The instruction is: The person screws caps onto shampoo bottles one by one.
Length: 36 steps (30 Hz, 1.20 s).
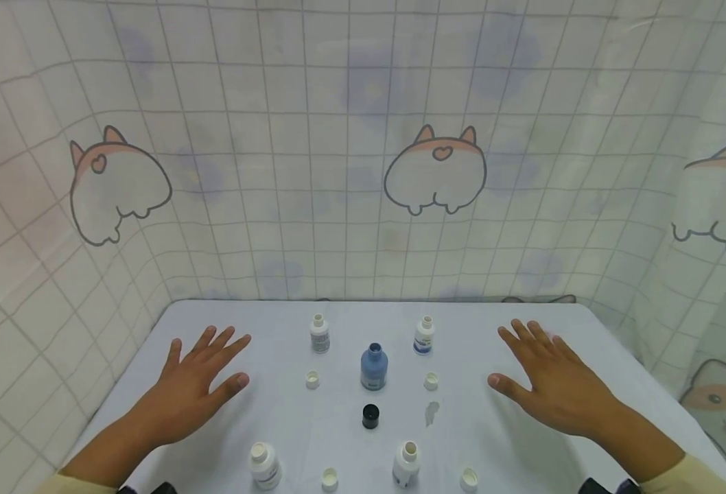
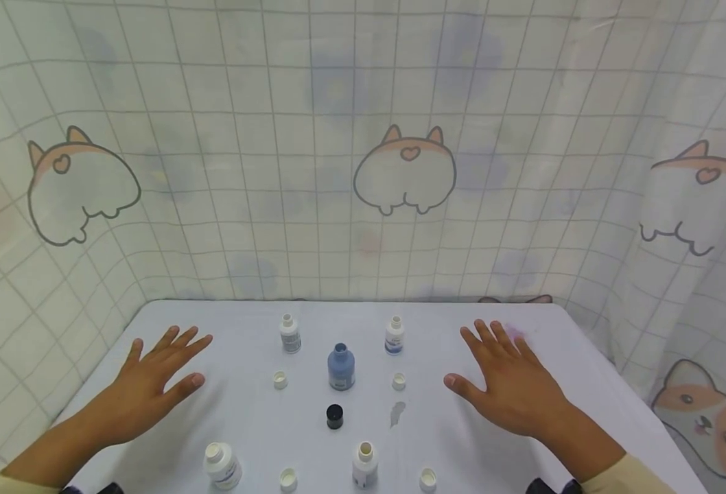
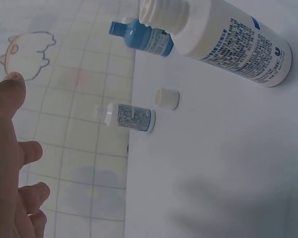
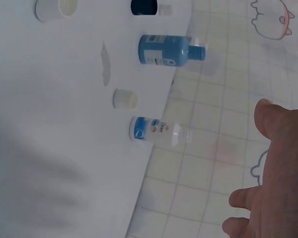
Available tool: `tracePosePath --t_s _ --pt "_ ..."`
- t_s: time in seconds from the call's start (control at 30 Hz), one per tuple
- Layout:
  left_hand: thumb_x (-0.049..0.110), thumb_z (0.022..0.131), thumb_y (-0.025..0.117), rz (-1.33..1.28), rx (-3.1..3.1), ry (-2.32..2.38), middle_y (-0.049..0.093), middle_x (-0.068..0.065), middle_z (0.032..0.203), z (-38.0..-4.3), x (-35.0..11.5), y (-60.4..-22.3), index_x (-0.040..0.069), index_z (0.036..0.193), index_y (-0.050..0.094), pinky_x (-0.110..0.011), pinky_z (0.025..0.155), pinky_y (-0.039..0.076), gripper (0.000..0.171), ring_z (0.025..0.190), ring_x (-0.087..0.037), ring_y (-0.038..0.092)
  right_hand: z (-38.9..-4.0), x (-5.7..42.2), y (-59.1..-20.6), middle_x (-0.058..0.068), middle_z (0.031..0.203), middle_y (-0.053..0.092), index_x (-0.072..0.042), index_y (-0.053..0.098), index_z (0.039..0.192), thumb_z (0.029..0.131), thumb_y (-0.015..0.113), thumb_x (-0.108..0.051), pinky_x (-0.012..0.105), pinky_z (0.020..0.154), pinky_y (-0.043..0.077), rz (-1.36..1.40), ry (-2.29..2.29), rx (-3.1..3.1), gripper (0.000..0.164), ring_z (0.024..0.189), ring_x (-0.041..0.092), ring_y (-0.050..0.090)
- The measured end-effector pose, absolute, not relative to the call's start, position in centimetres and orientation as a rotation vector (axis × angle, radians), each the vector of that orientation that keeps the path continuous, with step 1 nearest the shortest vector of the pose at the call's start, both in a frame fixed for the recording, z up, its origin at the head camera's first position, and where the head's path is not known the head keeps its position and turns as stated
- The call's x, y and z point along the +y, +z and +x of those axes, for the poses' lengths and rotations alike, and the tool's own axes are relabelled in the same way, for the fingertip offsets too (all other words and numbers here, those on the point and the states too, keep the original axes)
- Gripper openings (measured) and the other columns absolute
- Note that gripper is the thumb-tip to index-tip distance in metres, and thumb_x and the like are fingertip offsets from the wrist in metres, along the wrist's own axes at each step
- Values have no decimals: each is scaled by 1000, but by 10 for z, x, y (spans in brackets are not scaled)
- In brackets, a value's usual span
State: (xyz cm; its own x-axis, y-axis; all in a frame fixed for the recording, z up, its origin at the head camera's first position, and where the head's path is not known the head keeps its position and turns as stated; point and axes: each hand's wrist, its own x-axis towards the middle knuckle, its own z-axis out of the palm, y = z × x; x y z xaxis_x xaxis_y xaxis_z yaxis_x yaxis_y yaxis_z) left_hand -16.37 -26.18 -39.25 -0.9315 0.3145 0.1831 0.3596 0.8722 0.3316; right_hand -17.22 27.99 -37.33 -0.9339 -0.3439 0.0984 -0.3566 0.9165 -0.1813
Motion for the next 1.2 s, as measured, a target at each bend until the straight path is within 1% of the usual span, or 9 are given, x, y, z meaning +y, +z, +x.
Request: tracePosePath --t_s 0.17,0.4,0.53,0.67,0.73,0.83,0.93,1.07,1.2 --pt "46 106 53 -610 -2876 -656 39 -15 160 -163 -264 -401 20 156 44 -71 116 -1 57 151 -45 18 -173 274 -375 22 165 25 -8 31 160 102 47 -64 52 123 1 588 300 -2981 83 152 43 15" --pt "41 106 56 -686 -2839 -737 49 -9 154 -161 -265 -404 19 153 48 -62 119 14 52 149 -40 30 -173 267 -376 19 163 30 -8 37 158 102 48 -63 62 118 18 608 320 -2945 79 151 42 21" --pt "44 105 57 -665 -2871 -734 51 -1 153 -159 -267 -408 22 152 49 -59 117 26 53 148 -35 34 -173 263 -377 19 162 35 -8 39 157 102 50 -61 64 116 23 636 305 -2920 77 150 43 25" --pt "44 103 61 -651 -2920 -775 49 3 154 -156 -267 -411 29 152 47 -61 111 36 53 147 -34 36 -172 260 -376 17 160 38 -7 42 155 102 51 -60 64 115 26 659 313 -2897 75 149 42 28" --pt "38 102 65 -658 -2935 -811 49 4 154 -155 -266 -412 32 152 47 -59 110 38 54 146 -33 37 -171 258 -376 16 160 39 -8 43 155 102 51 -59 64 114 27 664 318 -2892 74 148 42 30" --pt "24 99 71 -708 -2933 -836 50 7 153 -153 -266 -412 31 151 48 -56 110 40 58 144 -30 42 -170 256 -377 15 159 41 -8 45 154 102 52 -58 64 113 29 667 326 -2887 73 148 41 31" --pt "17 96 73 -756 -2945 -863 51 9 151 -152 -267 -414 30 150 49 -53 108 43 61 140 -27 47 -169 254 -378 14 158 42 -7 47 152 102 53 -58 64 113 30 669 338 -2885 72 148 40 31" --pt "17 94 75 -766 -3017 -997 51 4 151 -150 -269 -416 30 149 50 -57 101 48 62 128 -36 57 -169 251 -379 13 157 44 -8 49 151 102 52 -58 64 111 32 684 339 -2879 71 147 40 33" --pt "21 89 80 -743 -3119 -1187 58 -5 144 -147 -270 -421 26 146 54 -64 96 48 63 120 -42 60 -169 247 -379 12 156 46 -9 51 150 102 51 -60 64 109 36 694 337 -2876 71 145 40 37"
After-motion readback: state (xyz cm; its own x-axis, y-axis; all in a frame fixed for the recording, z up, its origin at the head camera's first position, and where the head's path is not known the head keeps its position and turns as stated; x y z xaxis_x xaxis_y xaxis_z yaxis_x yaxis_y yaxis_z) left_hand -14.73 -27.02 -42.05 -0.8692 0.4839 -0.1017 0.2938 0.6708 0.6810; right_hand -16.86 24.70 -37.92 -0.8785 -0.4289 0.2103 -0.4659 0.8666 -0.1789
